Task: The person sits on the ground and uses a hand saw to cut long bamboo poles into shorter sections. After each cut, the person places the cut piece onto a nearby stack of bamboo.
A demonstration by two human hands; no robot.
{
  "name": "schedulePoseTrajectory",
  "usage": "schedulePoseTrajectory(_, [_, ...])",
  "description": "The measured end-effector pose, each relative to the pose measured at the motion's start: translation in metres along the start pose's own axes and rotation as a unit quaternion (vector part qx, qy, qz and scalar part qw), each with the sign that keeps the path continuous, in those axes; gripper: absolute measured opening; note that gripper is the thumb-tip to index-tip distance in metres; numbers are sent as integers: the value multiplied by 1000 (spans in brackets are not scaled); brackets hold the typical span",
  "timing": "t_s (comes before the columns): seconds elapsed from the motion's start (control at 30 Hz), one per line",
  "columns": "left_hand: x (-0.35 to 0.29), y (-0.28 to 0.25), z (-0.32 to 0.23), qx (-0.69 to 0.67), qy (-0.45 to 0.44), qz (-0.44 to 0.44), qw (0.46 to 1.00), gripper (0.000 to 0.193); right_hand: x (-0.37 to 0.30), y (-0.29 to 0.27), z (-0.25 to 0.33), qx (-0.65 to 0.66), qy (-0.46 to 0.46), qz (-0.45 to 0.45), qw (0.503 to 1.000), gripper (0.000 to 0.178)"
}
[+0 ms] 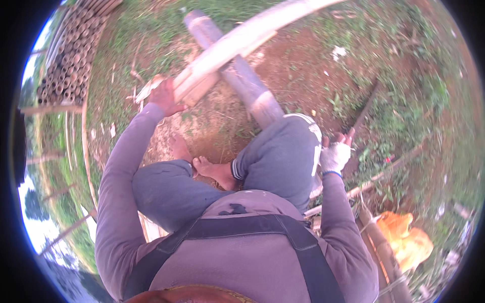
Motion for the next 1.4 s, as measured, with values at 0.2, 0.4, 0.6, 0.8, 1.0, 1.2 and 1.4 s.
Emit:
schedulePoseTrajectory(0.2, [7, 13, 5, 50, -33, 3, 998, 140, -33, -15, -32, -10, 165, 6, 986, 51])
schedulePoseTrajectory(0.4, [2, 1, 2, 89, -21, -51, 994, 125, -58, 13, -92, 235, 197, 68, 949, 37])
schedulePoseTrajectory(0.6, [-7, 14, 18, 40, 1, -86, 995, 136, -13, -1, -35, 55, 259, 162, 950, 58])
schedulePoseTrajectory(0.8, [-1, 9, 0, 24, 47, -166, 985, 119, -6, -81, 8, 321, 187, -157, 915, 31])
schedulePoseTrajectory(1.0, [10, 28, -3, -59, 71, -255, 963, 100, -49, -172, 144, 328, -50, -64, 941, 20])
schedulePoseTrajectory(1.2, [-6, 42, 28, -23, 67, -293, 954, 96, -112, -71, 282, 480, -133, 171, 850, 36])
schedulePoseTrajectory(1.4, [-3, 43, 22, -29, 62, -311, 948, 95, -154, -23, 331, 383, -277, 163, 866, 52])
Point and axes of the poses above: each hand's wrist, its own x-axis towards the middle knuckle, its own y-axis out of the palm, z = x × y, the point moved 5 cm from there along x, towards the middle knuckle, and after that the axes turned 15 degrees about y, right-handed, at the moved point
